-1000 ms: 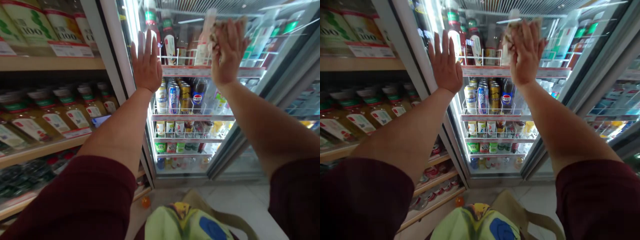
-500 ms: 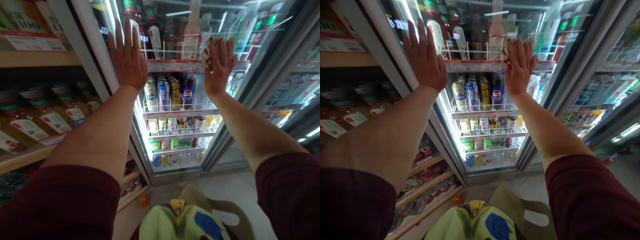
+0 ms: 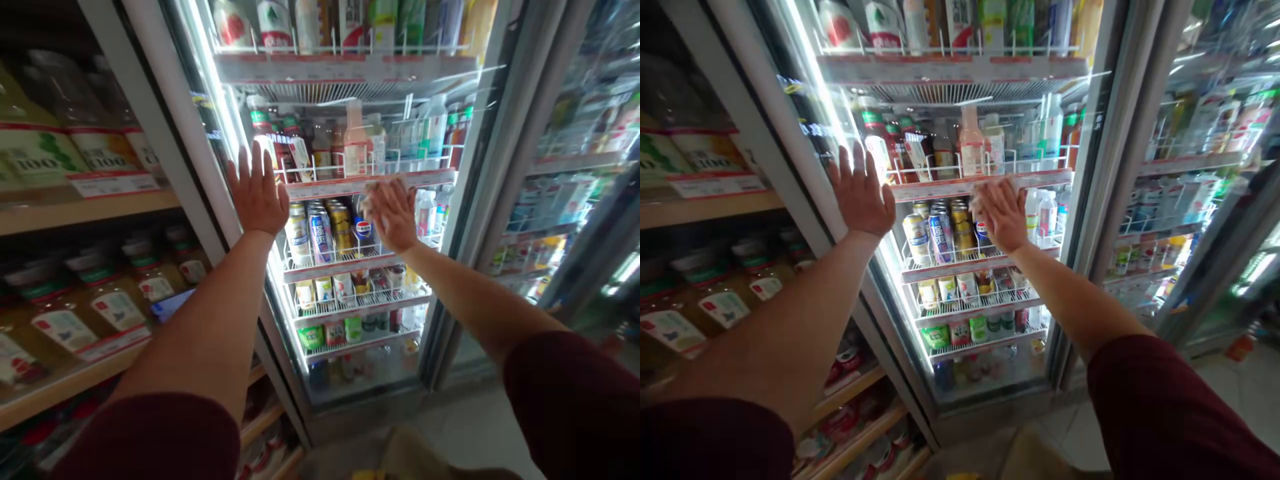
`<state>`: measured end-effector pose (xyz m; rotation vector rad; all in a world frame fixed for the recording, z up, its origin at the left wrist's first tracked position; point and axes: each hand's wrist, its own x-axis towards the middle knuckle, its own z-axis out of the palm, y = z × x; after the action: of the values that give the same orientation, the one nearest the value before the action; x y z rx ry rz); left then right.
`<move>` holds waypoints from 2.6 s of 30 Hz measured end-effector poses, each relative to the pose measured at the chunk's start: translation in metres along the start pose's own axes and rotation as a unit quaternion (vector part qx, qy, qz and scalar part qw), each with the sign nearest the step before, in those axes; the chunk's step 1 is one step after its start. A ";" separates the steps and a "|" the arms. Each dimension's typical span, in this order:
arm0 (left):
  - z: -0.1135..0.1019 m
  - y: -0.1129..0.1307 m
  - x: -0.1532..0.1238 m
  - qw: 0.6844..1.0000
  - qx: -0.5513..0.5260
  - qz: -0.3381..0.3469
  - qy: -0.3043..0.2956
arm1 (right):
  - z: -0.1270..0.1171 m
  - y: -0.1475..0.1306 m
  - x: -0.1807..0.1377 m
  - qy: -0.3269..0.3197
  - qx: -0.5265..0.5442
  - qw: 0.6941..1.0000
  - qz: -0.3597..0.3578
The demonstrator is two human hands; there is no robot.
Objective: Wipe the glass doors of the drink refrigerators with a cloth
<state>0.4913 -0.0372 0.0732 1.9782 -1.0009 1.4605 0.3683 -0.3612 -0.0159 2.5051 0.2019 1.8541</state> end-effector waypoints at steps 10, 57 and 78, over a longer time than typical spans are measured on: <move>-0.002 0.008 0.000 1.000 0.010 -0.022 0.004 | -0.004 0.016 0.034 0.086 0.020 0.996 0.024; 0.008 -0.008 0.008 0.997 -0.050 -0.051 -0.008 | -0.020 0.044 -0.103 -0.181 0.014 0.983 -0.022; 0.024 -0.014 -0.049 0.998 0.065 0.008 -0.013 | -0.005 0.064 -0.121 -0.053 0.000 0.996 0.072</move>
<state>0.5085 -0.0328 0.0193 2.0907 -0.9560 1.5474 0.3347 -0.4387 -0.1236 2.6736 0.0190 1.7604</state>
